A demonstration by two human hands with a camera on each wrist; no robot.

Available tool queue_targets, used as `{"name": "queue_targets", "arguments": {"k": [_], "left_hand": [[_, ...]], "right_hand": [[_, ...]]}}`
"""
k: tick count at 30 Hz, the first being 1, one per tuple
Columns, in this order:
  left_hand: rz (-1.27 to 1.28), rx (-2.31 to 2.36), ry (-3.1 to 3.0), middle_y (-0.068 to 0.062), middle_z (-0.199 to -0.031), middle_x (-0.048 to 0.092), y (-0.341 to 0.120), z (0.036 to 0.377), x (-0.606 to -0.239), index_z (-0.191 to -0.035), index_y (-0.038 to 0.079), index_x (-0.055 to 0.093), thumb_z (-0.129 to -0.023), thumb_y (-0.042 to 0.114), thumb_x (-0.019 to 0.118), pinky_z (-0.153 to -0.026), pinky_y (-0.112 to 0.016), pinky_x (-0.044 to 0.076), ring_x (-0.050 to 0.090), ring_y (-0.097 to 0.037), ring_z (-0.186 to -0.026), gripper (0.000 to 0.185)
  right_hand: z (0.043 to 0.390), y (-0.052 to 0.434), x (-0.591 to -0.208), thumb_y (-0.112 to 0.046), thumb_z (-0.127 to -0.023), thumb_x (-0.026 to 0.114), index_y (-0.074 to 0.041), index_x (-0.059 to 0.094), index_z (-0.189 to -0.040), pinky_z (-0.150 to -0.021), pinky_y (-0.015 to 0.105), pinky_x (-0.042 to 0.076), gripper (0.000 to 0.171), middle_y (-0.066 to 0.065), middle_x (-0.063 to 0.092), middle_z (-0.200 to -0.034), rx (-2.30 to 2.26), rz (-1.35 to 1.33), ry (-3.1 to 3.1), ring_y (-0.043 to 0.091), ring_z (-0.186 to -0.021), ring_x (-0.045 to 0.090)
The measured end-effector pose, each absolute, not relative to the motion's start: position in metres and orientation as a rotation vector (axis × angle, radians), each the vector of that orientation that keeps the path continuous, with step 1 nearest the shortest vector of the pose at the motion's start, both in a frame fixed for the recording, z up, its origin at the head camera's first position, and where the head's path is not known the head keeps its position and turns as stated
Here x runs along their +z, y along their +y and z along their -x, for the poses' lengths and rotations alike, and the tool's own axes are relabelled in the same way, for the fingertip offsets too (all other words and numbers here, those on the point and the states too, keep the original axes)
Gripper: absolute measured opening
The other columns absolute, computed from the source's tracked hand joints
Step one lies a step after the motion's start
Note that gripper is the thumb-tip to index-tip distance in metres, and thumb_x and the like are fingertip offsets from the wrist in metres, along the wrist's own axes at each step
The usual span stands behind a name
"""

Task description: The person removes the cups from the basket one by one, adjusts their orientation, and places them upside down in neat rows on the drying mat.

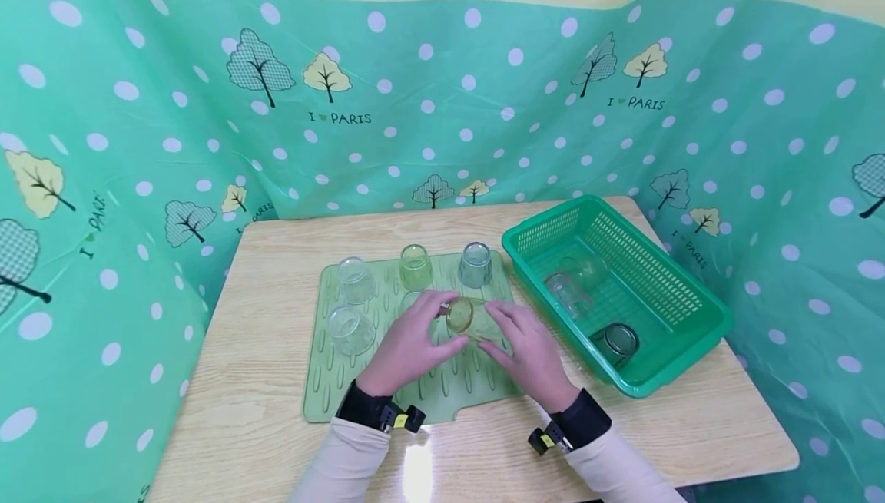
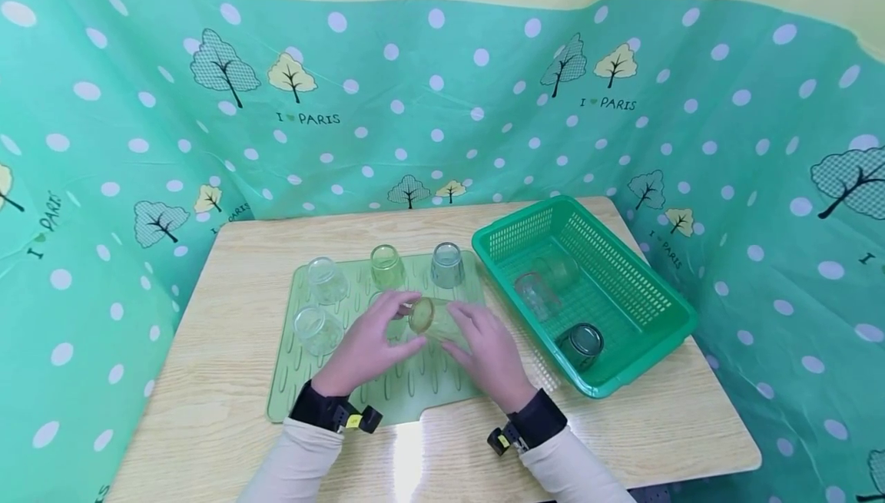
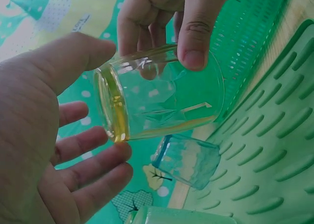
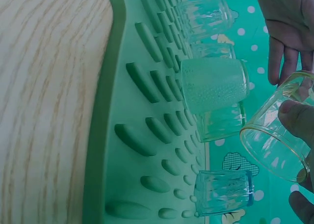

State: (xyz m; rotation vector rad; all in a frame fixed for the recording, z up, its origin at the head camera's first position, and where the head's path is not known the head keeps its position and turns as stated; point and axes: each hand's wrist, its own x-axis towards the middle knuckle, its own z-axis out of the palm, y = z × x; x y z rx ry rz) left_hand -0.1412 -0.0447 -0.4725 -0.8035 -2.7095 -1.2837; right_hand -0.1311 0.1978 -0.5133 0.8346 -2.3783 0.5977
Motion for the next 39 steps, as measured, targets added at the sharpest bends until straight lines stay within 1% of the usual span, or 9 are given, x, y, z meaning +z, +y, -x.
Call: {"name": "queue_targets", "arguments": {"k": [6,12,15,17,19,22,25,33,39], "left_hand": [[0.799,-1.217,-2.721,0.004,-0.142,0.058,-0.039,0.144,-0.475,-0.147,0.021,0.053,-0.089,0.039,0.080,-0.104,-0.037,0.053,0.059,-0.015,-0.125,0.066],[0.764,-1.190,-2.694,0.004,-0.133,0.063,-0.034,0.146,-0.478,-0.139,0.019,0.059,-0.088,0.037,0.082,-0.084,-0.028,0.058,0.064,-0.012,-0.106,0.059],[0.736,-1.160,-2.687,0.003,-0.134,0.061,-0.032,0.148,-0.480,-0.140,0.018,0.059,-0.088,0.035,0.082,-0.082,-0.027,0.059,0.063,-0.012,-0.106,0.060],[0.713,-1.134,-2.682,0.002,-0.135,0.061,-0.031,0.149,-0.481,-0.140,0.018,0.058,-0.087,0.034,0.082,-0.083,-0.028,0.059,0.062,-0.012,-0.108,0.061],[0.700,-1.106,-2.684,0.001,-0.136,0.061,-0.030,0.150,-0.482,-0.141,0.016,0.058,-0.088,0.034,0.082,-0.089,-0.031,0.059,0.062,-0.014,-0.114,0.061],[0.698,-1.081,-2.694,-0.002,-0.137,0.060,-0.028,0.151,-0.483,-0.141,0.015,0.058,-0.088,0.032,0.082,-0.099,-0.037,0.056,0.061,-0.019,-0.121,0.061],[0.692,-1.058,-2.714,-0.003,-0.140,0.059,-0.024,0.154,-0.482,-0.143,0.016,0.057,-0.088,0.028,0.083,-0.104,-0.041,0.054,0.059,-0.021,-0.125,0.062],[0.741,-0.962,-2.739,-0.008,-0.138,0.059,-0.009,0.164,-0.480,-0.143,0.014,0.057,-0.086,0.020,0.084,-0.098,-0.040,0.057,0.061,-0.025,-0.122,0.063],[0.762,-0.900,-2.767,-0.007,-0.138,0.058,0.000,0.163,-0.484,-0.142,0.012,0.057,-0.086,0.017,0.083,-0.102,-0.038,0.055,0.059,-0.026,-0.123,0.062]], "right_hand": [[0.131,0.197,-0.516,-0.020,-0.073,0.094,0.000,0.061,-0.139,-0.098,0.043,0.056,0.078,0.015,0.064,-0.132,0.602,-0.872,-2.352,0.032,-0.118,0.064],[0.126,0.202,-0.520,-0.016,-0.074,0.091,0.003,0.048,-0.148,-0.100,0.049,0.056,0.087,0.025,0.053,-0.144,0.751,-0.802,-2.415,0.040,-0.127,0.057],[0.122,0.208,-0.525,-0.013,-0.076,0.087,0.006,0.050,-0.142,-0.102,0.052,0.054,0.078,0.027,0.052,-0.141,0.810,-0.700,-2.497,0.041,-0.126,0.056],[0.119,0.213,-0.532,-0.012,-0.077,0.086,0.004,0.059,-0.131,-0.100,0.052,0.055,0.062,0.023,0.058,-0.132,0.775,-0.651,-2.586,0.039,-0.119,0.059],[0.115,0.218,-0.540,-0.013,-0.079,0.085,0.000,0.068,-0.120,-0.097,0.051,0.056,0.046,0.018,0.063,-0.122,0.693,-0.640,-2.696,0.036,-0.112,0.062],[0.109,0.223,-0.551,-0.017,-0.081,0.086,-0.007,0.075,-0.113,-0.094,0.050,0.056,0.035,0.013,0.067,-0.117,0.592,-0.672,-2.828,0.033,-0.109,0.064],[0.109,0.223,-0.556,-0.020,-0.083,0.085,-0.008,0.075,-0.116,-0.097,0.048,0.055,0.036,0.012,0.066,-0.121,0.582,-0.706,-2.875,0.032,-0.113,0.063],[0.110,0.223,-0.552,-0.019,-0.083,0.086,-0.008,0.075,-0.116,-0.096,0.048,0.056,0.036,0.013,0.066,-0.122,0.577,-0.732,-2.885,0.032,-0.113,0.062],[0.107,0.225,-0.554,-0.020,-0.084,0.086,-0.008,0.075,-0.118,-0.098,0.048,0.055,0.038,0.014,0.066,-0.124,0.597,-0.722,-2.901,0.033,-0.115,0.061]]}}
